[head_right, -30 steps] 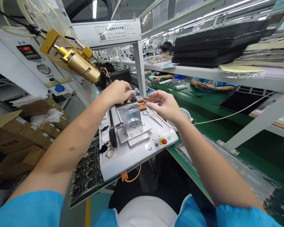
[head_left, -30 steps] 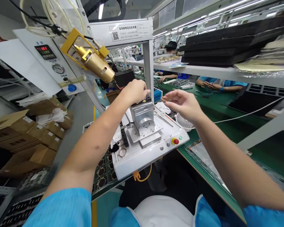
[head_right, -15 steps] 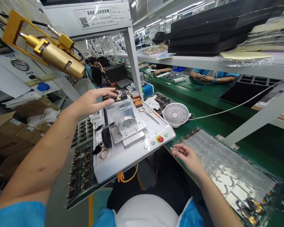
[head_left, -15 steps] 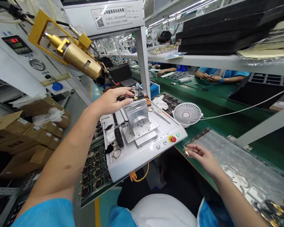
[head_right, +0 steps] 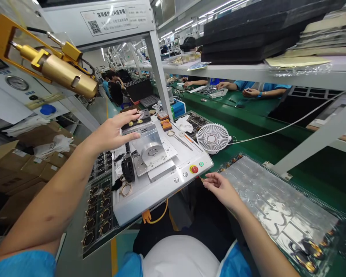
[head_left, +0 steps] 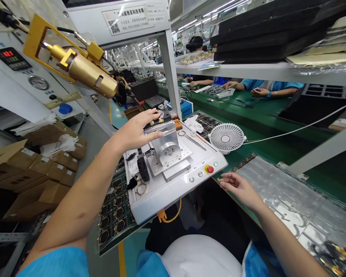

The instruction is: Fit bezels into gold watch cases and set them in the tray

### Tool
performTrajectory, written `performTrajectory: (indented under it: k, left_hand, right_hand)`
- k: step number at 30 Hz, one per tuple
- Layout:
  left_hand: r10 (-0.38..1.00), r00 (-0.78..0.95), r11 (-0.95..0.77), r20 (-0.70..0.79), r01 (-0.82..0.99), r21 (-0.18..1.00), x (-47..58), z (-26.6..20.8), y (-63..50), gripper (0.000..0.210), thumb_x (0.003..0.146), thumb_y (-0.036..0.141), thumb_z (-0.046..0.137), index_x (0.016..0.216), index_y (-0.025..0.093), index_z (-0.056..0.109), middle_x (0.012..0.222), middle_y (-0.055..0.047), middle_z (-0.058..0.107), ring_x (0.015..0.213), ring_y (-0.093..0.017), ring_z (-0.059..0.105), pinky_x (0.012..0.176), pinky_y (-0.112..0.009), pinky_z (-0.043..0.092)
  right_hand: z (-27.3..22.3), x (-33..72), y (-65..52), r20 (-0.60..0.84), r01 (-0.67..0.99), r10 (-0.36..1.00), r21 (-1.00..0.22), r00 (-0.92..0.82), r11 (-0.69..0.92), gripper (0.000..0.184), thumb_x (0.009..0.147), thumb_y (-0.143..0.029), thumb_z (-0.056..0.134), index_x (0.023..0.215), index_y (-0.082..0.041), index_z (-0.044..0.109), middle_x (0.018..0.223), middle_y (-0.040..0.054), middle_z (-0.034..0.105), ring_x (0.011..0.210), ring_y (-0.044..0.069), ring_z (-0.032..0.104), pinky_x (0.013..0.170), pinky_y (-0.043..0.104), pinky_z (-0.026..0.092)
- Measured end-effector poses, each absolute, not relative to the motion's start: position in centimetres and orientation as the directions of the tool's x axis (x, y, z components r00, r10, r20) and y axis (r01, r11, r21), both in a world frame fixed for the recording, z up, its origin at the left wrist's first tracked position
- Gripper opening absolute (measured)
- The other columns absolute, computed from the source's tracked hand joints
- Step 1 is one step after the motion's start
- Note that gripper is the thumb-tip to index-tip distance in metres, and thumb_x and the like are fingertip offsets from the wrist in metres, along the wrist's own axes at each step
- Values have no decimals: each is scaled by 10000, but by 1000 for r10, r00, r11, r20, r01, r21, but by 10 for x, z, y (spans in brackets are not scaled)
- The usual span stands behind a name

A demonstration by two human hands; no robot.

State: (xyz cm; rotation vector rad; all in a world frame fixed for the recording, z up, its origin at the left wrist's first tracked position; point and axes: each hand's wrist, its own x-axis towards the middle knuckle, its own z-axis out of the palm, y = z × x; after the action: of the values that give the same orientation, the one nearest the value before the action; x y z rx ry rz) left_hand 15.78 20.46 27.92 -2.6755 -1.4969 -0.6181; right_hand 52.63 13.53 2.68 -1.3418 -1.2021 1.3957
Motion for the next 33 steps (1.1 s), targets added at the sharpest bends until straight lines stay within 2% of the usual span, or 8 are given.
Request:
performTrajectory:
  k: [4, 7, 10, 14, 19, 23, 29, 33]
  left_hand:
    - [862, 333, -440, 381, 865, 239, 179, 279, 201, 647, 996, 702, 400, 1269, 212, 724, 1376, -92, 704, 1357, -325, 603, 1177, -486, 450]
    - [872, 303, -407, 385, 885, 225, 191, 280, 202, 676, 1006, 709, 350, 1173, 193, 754, 1255, -103, 746, 1285, -339, 644, 1134, -494, 487]
    - [872, 358, -436, 335, 878, 199, 183, 281, 205, 760, 961, 781, 373, 1311, 187, 694, 1414, -109, 666, 1457, -363, 495, 1245, -535, 358]
    - [864, 444, -490, 239, 850, 193, 162, 280, 207, 880, 930, 836, 350, 1527, 212, 519, 1665, -99, 429, 1588, -344, 297, 1305, -535, 219]
    - [894, 368, -397, 257, 915, 72, 180, 272, 197, 974, 919, 827, 394, 1585, 116, 418, 1686, -164, 374, 1593, -351, 283, 1306, -536, 199]
    - [923, 267, -292, 278, 955, 55, 198, 270, 191, 1047, 865, 818, 529, 1583, 67, 401, 1676, -211, 372, 1587, -402, 270, 1299, -572, 198]
    - [859, 422, -488, 291, 847, 211, 162, 282, 192, 884, 883, 812, 510, 1492, 173, 555, 1611, -152, 498, 1546, -355, 382, 1285, -554, 263]
    - [794, 481, -570, 372, 802, 179, 150, 278, 196, 826, 849, 786, 603, 1385, 158, 631, 1533, -172, 578, 1471, -363, 488, 1239, -551, 349]
  right_hand:
    - [25, 528, 133, -210, 49, 974, -977, -83, -206, 716, 516, -706, 932, 955, -198, 682, 904, 106, 757, 844, 276, 730, 872, 449, 605]
    - [21, 528, 132, -219, 37, 972, -976, -81, -216, 721, 516, -703, 931, 964, -199, 675, 895, 97, 750, 839, 267, 725, 852, 434, 605]
    - [15, 527, 132, -216, 39, 970, -976, -108, -213, 699, 550, -687, 923, 984, -199, 674, 897, 93, 752, 843, 264, 729, 840, 429, 606]
    - [4, 527, 130, -211, 50, 970, -977, -121, -207, 664, 585, -653, 918, 997, -194, 672, 912, 97, 758, 861, 260, 734, 854, 417, 601]
    - [-8, 530, 128, -241, 84, 962, -969, -126, -232, 683, 594, -651, 901, 1033, -185, 662, 951, 111, 765, 862, 259, 738, 861, 418, 599]
    - [-12, 526, 127, -246, 92, 958, -968, -148, -235, 670, 594, -639, 893, 1024, -183, 656, 969, 124, 770, 861, 264, 742, 840, 419, 606]
    - [-15, 522, 126, -217, 89, 961, -975, -174, -204, 625, 618, -599, 891, 1026, -183, 665, 960, 124, 771, 854, 265, 741, 809, 413, 607]
    - [-20, 528, 124, -220, 103, 959, -974, -179, -204, 627, 636, -602, 882, 1042, -178, 662, 983, 134, 771, 857, 266, 743, 796, 406, 607]
